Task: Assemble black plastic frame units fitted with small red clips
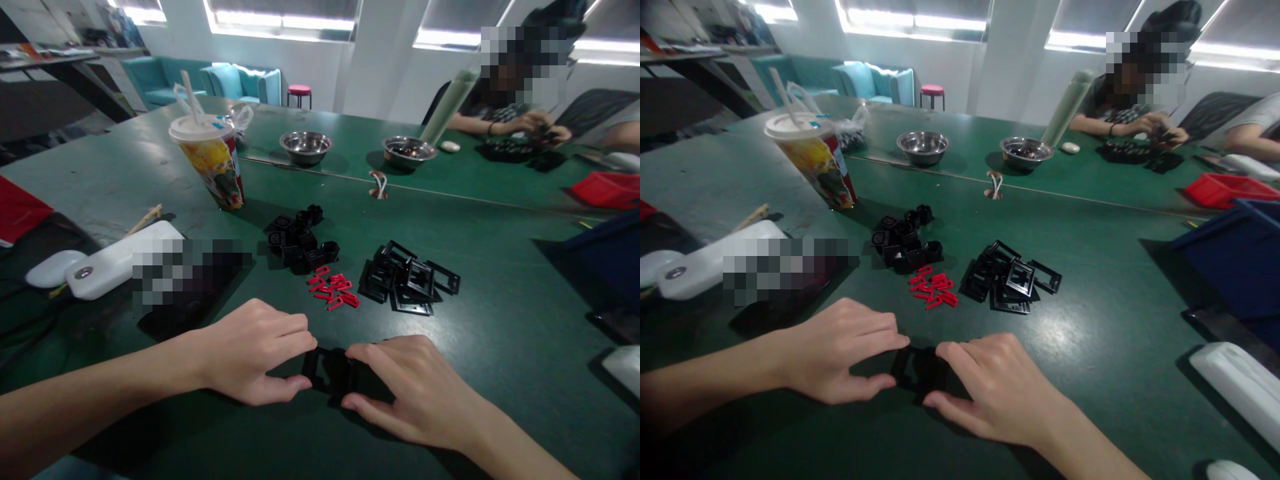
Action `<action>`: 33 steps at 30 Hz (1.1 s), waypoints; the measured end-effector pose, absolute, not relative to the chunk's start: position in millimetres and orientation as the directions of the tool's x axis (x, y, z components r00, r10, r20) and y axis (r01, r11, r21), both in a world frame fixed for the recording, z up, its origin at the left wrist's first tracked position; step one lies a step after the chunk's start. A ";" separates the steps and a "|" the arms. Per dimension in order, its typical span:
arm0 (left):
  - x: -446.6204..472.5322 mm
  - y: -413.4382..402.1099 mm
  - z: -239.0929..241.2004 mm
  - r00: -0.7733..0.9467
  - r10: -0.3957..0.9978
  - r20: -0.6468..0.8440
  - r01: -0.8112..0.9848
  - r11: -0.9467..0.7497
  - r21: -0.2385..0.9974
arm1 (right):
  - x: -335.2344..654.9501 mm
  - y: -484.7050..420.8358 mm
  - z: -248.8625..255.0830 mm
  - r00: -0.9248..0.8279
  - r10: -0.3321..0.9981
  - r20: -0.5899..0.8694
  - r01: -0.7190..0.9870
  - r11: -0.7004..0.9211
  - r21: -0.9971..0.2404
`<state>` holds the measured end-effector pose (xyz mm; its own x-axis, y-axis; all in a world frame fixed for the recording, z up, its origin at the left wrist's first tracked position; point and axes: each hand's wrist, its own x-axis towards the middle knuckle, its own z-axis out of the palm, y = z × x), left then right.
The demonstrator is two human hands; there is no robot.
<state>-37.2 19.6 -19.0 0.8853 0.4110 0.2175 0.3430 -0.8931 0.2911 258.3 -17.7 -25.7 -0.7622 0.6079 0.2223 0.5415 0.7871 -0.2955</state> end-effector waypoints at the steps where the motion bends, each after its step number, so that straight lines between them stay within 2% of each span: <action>1: -37.1 19.5 -18.8 0.886 0.411 0.217 0.344 -0.894 0.289 | 258.3 -17.9 -25.5 -0.760 0.612 0.219 0.546 0.784 -0.295; 11: -36.3 18.0 -18.3 0.879 0.412 0.241 0.352 -0.900 0.255 | 259.1 -19.9 -28.1 -0.758 0.614 0.219 0.548 0.782 -0.295; 20: -36.5 19.6 -20.1 0.879 0.434 0.197 0.358 -0.874 0.330 | 258.6 -17.6 -28.1 -0.761 0.607 0.230 0.538 0.788 -0.299; 33: -36.4 19.7 -20.8 0.885 0.428 0.184 0.357 -0.876 0.325 | 258.3 -17.0 -28.6 -0.759 0.614 0.216 0.540 0.780 -0.317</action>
